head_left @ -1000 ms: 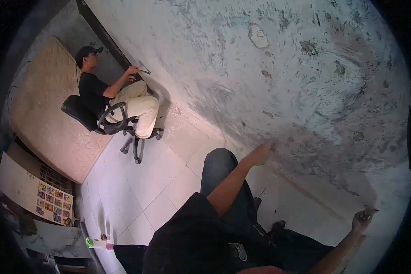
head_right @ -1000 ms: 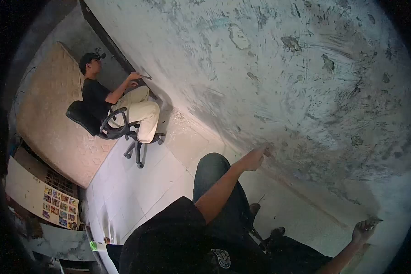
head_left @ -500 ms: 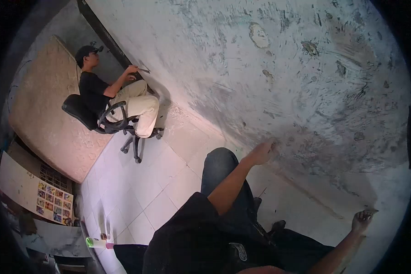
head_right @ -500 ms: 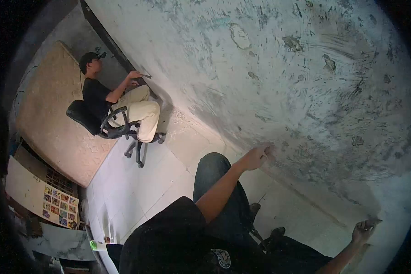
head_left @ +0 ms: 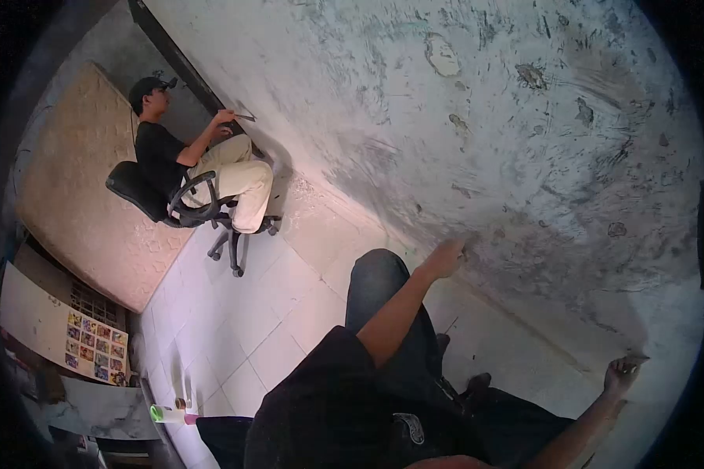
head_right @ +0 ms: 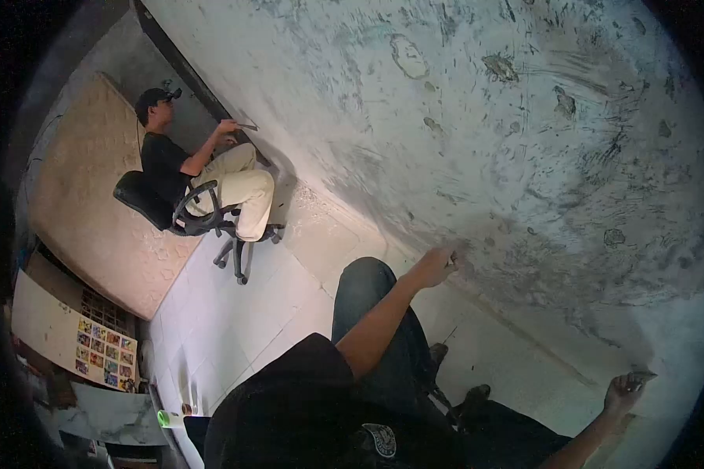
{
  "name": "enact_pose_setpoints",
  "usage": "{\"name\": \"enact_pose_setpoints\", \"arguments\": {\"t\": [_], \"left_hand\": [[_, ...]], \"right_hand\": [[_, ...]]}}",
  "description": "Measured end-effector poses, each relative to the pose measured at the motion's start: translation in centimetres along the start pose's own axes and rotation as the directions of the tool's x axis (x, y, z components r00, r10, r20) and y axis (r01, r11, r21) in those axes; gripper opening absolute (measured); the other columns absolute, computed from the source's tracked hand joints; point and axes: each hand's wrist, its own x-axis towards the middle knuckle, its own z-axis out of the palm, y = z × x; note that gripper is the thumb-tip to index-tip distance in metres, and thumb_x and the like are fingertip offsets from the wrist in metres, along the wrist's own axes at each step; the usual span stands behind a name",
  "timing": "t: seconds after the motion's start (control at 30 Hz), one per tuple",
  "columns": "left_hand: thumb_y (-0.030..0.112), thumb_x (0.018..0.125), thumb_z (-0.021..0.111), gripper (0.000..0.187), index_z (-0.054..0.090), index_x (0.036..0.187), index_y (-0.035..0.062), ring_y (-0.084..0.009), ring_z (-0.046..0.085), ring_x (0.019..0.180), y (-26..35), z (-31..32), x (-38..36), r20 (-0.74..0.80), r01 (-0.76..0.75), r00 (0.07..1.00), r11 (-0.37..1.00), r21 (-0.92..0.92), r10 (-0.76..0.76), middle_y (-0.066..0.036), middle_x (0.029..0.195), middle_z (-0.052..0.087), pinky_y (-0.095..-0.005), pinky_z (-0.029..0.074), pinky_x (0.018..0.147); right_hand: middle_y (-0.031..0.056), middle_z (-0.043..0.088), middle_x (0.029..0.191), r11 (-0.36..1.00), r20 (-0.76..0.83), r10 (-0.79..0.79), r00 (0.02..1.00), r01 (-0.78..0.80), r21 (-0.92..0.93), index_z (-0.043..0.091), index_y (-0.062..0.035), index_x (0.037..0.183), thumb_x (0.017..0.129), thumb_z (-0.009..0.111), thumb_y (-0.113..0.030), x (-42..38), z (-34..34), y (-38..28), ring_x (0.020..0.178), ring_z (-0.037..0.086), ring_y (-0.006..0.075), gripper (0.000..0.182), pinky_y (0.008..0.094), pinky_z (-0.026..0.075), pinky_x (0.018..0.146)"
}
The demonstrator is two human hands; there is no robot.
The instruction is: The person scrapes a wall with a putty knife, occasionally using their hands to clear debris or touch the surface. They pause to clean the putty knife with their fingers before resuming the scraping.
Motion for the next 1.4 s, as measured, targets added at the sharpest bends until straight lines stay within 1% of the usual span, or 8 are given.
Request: {"name": "enact_pose_setpoints", "arguments": {"t": [0.17,0.37,0.43,0.63,0.97,1.07,1.13,1.4], "left_hand": [[0.004,0.084,0.062,0.054,0.044,0.135,0.0070,-0.0311,0.058,0.087,0.6,0.0,-0.2,0.013,0.014,1.000,0.999,0.030,-0.014,-0.017,0.092,0.057,-0.0420,0.046,0.080],[0.015,0.086,0.062,0.026,0.053,0.105,-0.0006,-0.0355,0.059,0.085,1.1,-0.5,-0.2,0.079,-0.022,0.997,1.000,-0.009,0.023,-0.021,0.093,0.060,-0.0441,0.045,0.074],[0.008,0.083,0.061,0.016,0.051,0.091,-0.0005,-0.0246,0.050,0.072,0.0,0.2,-0.1,0.090,-0.086,0.992,0.996,-0.026,0.088,-0.014,0.078,0.050,-0.0386,0.043,0.068],[0.025,0.085,0.063,0.040,0.044,0.061,-0.0015,-0.0236,0.041,0.053,0.7,-0.8,-0.5,0.102,-0.051,0.994,0.992,0.112,0.040,-0.012,0.054,0.036,-0.0406,0.037,0.056],[0.033,0.082,0.061,0.046,0.047,0.062,-0.0050,-0.0324,0.045,0.050,1.5,-1.0,-0.7,0.128,0.021,0.991,0.999,0.050,-0.027,-0.020,0.055,0.047,-0.0448,0.040,0.056],[0.034,0.082,0.061,0.044,0.051,0.066,-0.0055,-0.0345,0.050,0.055,0.3,-0.3,-0.6,0.059,0.007,0.998,0.997,0.079,-0.011,-0.022,0.060,0.051,-0.0452,0.043,0.059],[0.037,0.080,0.062,0.044,0.055,0.071,-0.0053,-0.0355,0.055,0.063,0.2,-0.3,-0.4,0.107,0.018,0.994,0.992,0.123,-0.032,-0.023,0.067,0.055,-0.0461,0.044,0.062],[0.040,0.079,0.063,0.043,0.058,0.075,-0.0033,-0.0343,0.059,0.068,2.8,-2.1,-1.6,0.089,0.010,0.996,0.997,0.082,-0.017,-0.020,0.070,0.057,-0.0433,0.045,0.063]], "right_hand": [[0.0002,0.036,0.066,0.999,0.056,-0.039,0.998,0.039,0.004,0.049,-0.0106,0.085,0.099,0.048,-0.032,-1.5,1.2,0.6,0.049,0.027,0.0113,0.025,0.0274,0.027,0.046],[0.0002,0.036,0.065,1.000,0.173,0.012,0.985,-0.012,-0.001,0.045,-0.0108,0.083,0.099,0.047,-0.037,1.0,-1.0,0.5,0.049,0.026,0.0105,0.030,0.0272,0.025,0.046],[0.0000,0.036,0.063,1.000,0.008,-0.015,1.000,0.015,0.005,0.044,-0.0107,0.082,0.098,0.048,-0.039,-1.8,0.9,0.8,0.048,0.024,0.0105,0.033,0.0266,0.025,0.045],[-0.0002,0.035,0.061,0.999,0.198,0.008,0.980,0.002,-0.049,0.044,-0.0112,0.081,0.099,0.048,-0.040,1.3,-1.8,0.2,0.050,0.026,0.0110,0.034,0.0266,0.025,0.046],[0.0007,0.047,0.072,1.000,0.184,0.005,0.983,-0.003,-0.013,0.050,-0.0124,0.090,0.097,0.049,-0.031,2.2,-1.4,0.5,0.049,0.031,0.0112,0.020,0.0270,0.026,0.045],[-0.0014,0.042,0.064,0.998,0.059,0.027,0.998,-0.023,-0.060,0.048,-0.0141,0.082,0.097,0.047,-0.038,-0.3,0.1,-0.2,0.047,0.028,0.0108,0.028,0.0266,0.024,0.045],[-0.0016,0.042,0.061,0.991,0.131,0.133,0.982,-0.128,-0.047,0.050,-0.0133,0.080,0.095,0.052,-0.045,0.7,-0.4,-1.2,0.047,0.030,0.0111,0.035,0.0272,0.023,0.045],[-0.0014,0.037,0.056,0.994,0.189,0.053,0.981,-0.034,-0.103,0.049,-0.0132,0.074,0.093,0.051,-0.053,1.4,-1.0,-0.6,0.043,0.027,0.0107,0.044,0.0273,0.021,0.041]]}}
